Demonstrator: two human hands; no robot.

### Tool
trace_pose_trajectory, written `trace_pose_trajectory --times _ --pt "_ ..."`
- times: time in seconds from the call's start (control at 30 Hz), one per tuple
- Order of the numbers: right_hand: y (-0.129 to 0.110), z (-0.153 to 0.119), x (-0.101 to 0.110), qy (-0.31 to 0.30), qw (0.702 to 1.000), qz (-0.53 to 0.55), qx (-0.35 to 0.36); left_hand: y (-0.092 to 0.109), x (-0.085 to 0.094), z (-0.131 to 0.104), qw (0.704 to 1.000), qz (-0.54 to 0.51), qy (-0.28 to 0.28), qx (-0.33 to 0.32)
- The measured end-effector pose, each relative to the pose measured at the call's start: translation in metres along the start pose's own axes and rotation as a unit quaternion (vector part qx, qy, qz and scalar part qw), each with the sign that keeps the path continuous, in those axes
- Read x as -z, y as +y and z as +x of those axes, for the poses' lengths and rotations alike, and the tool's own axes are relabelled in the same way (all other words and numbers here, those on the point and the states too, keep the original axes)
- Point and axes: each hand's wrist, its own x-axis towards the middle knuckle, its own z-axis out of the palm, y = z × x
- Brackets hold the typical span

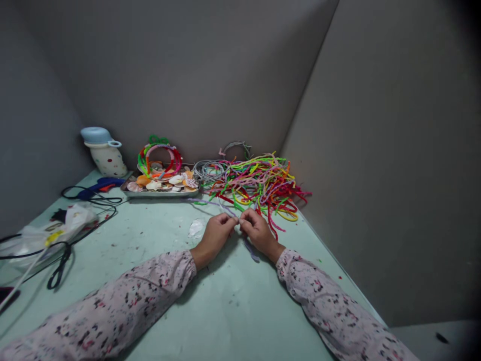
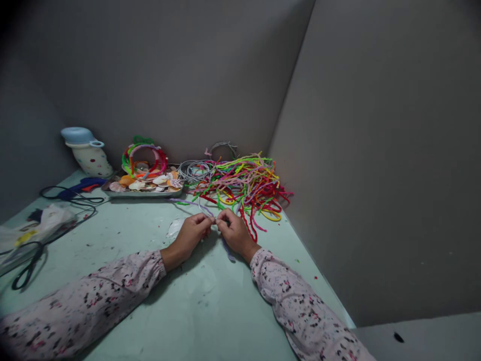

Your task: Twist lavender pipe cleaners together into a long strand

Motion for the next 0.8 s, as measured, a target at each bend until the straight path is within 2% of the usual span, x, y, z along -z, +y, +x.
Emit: trace_pose_trajectory --times 0.8 --pt "0.001 0.0003 0.0007 0.0 1.0 -0.03 0.006 0.0048 -0.0003 -0.0013 1.0 -0.029 0.004 0.01"
